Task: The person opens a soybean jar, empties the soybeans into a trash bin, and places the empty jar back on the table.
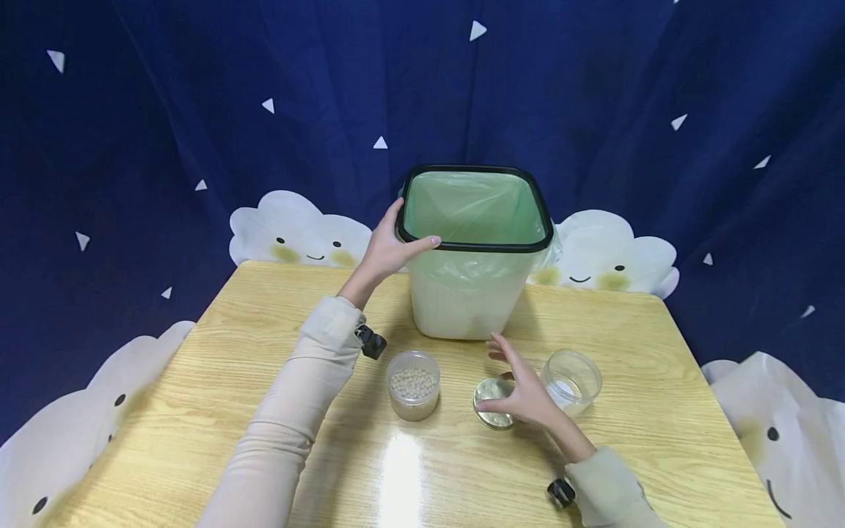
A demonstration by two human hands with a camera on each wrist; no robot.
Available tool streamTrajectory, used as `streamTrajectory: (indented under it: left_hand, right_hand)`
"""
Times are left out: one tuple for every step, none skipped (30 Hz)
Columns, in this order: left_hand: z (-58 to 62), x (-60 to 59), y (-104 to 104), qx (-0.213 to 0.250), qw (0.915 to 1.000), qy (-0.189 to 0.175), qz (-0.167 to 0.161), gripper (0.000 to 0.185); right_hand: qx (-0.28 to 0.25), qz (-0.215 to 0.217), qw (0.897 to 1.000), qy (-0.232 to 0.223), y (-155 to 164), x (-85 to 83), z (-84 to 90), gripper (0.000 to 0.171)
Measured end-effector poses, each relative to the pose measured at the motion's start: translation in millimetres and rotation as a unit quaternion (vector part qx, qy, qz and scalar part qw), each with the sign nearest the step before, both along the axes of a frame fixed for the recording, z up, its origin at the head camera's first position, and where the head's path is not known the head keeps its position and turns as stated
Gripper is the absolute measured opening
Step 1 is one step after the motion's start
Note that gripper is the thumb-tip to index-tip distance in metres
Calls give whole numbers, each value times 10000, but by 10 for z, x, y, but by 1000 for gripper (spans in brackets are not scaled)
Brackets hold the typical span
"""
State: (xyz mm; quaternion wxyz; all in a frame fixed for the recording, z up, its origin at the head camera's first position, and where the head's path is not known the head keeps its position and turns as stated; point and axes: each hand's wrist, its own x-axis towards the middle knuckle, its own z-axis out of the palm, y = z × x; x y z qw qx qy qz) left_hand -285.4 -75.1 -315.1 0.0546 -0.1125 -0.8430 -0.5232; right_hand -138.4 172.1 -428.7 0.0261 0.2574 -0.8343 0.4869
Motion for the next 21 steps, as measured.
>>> streamTrajectory:
  left_hand:
    - [2, 3, 1, 0, 10000, 9, 0, 99]
    - [4, 6, 4, -1, 10000, 16, 2, 98]
    - [5, 9, 5, -2, 10000, 18, 2, 98]
    - [6, 9, 7, -1, 10000, 21, 2, 98]
    - [7, 10, 8, -7, 10000, 25, 1, 98]
    - [8, 11, 10, -9, 10000, 25, 0, 98]
    - [9, 11, 14, -10, 10000, 21, 1, 98]
    - [9, 10, 16, -17, 10000, 22, -2, 98]
    - [11, 10, 17, -24, 10000, 25, -7, 98]
    - [12, 10, 19, -24, 10000, 28, -12, 98]
    - [15, 11, 19, -29, 10000, 32, -17, 98]
    - [20, 12, 19, -34, 10000, 40, -19, 98]
    - [24, 14, 18, -39, 10000, 42, -21, 98]
    - [30, 16, 17, -45, 10000, 40, -20, 98]
    - [35, 18, 15, -52, 10000, 25, -18, 98]
    - [42, 22, 13, -68, 10000, 8, -16, 98]
    - [48, 23, 10, -92, 10000, -15, -13, 98]
    - [53, 25, 7, -118, 9999, -49, -12, 98]
    - [58, 26, 4, -150, 9998, -89, -13, 99]
    - [64, 27, 1, -183, 9997, -131, -14, 99]
    - [67, 25, -4, -213, 9996, -171, -22, 99]
  right_hand:
    - [-16, 4, 10000, -31, -22, -6, -11, 107]
    - [-63, 22, 9999, -81, -44, -13, -26, 108]
    - [-97, 39, 9999, -117, -66, -21, -41, 108]
    - [-115, 68, 9998, -158, -87, -29, -58, 108]
    - [-147, 106, 9996, -224, -109, -35, -77, 109]
    - [-173, 147, 9994, -279, -132, -41, -97, 109]
    - [-194, 191, 9990, -353, -154, -47, -119, 109]
    - [-220, 239, 9985, -447, -177, -52, -139, 109]
    - [-226, 279, 9980, -524, -201, -58, -159, 109]
    - [-237, 323, 9974, -603, -223, -66, -180, 108]
    - [-241, 351, 9968, -675, -245, -72, -197, 108]
    - [-254, 381, 9962, -746, -266, -80, -212, 108]
    - [-252, 410, 9955, -817, -286, -90, -226, 107]
    - [-265, 437, 9949, -875, -305, -101, -242, 107]
    - [-263, 458, 9944, -921, -321, -115, -262, 107]
    - [-271, 477, 9939, -960, -336, -129, -284, 107]
    - [-267, 496, 9935, -994, -348, -142, -302, 107]
    - [-292, 515, 9928, -1040, -361, -161, -336, 108]
    - [-290, 526, 9926, -1058, -370, -183, -382, 108]
    - [-280, 537, 9923, -1083, -377, -205, -429, 109]
    - [-250, 542, 9922, -1099, -386, -227, -472, 109]
